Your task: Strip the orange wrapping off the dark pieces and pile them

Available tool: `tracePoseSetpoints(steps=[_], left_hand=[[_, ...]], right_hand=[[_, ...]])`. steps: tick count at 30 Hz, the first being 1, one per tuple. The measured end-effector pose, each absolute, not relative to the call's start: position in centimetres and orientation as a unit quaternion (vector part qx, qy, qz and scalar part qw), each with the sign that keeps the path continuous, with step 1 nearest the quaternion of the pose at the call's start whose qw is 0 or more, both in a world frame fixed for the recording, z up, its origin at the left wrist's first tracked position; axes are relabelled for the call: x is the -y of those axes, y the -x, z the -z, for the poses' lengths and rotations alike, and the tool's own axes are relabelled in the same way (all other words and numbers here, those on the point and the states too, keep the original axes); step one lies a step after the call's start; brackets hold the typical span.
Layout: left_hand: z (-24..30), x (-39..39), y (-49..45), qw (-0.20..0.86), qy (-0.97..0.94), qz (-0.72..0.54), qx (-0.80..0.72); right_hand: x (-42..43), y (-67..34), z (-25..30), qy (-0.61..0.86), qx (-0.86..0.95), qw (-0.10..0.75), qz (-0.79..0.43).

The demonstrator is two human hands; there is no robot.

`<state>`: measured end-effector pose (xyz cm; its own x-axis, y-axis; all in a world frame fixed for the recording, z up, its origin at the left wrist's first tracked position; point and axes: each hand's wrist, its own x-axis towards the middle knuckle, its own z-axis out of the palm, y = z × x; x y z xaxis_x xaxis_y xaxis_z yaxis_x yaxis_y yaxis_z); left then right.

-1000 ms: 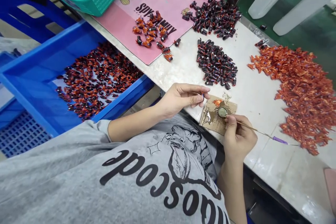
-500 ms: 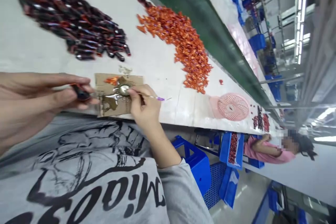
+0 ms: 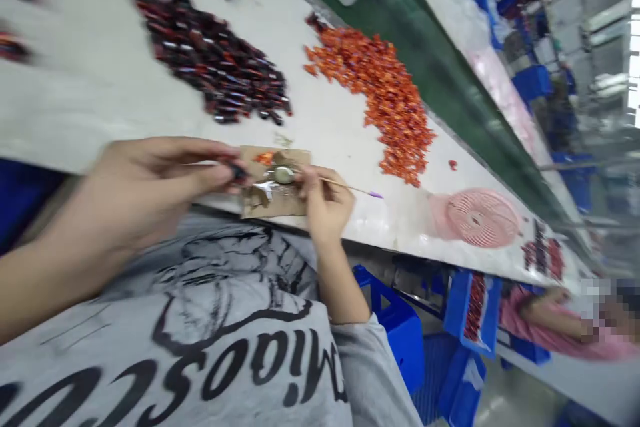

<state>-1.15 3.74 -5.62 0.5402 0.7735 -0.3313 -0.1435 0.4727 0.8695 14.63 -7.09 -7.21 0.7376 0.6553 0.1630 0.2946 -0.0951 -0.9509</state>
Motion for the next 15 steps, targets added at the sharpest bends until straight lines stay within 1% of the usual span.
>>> tracePoseSetpoints(steps=[1, 3, 6, 11, 15], left_hand=[[4.4, -3.1, 0.5, 0.76, -0.424, -0.304, -0.388], [3.1, -2.5, -0.9, 0.782, -0.398, -0.293, -0.379], [3.4, -2.9, -2.0, 0.825, -0.35, -0.292, -0.336], [4.4, -3.4, -1.6, 0.865, -0.319, -0.281, -0.266], [4.0, -3.2, -1.5, 0.866, -0.328, -0.276, -0.257]], right_hand=[[7.1, -14.6, 6.8, 0.719, 0.315, 0.603, -0.141], [7.0, -14.5, 5.9, 0.703, 0.298, 0.636, -0.115], [6.7, -14.4, 4.6, 0.662, 0.313, 0.674, -0.099], [6.5, -13.5, 3.3, 0.62, 0.388, 0.676, -0.092], [6.5, -13.1, 3.1, 0.618, 0.417, 0.659, -0.098]])
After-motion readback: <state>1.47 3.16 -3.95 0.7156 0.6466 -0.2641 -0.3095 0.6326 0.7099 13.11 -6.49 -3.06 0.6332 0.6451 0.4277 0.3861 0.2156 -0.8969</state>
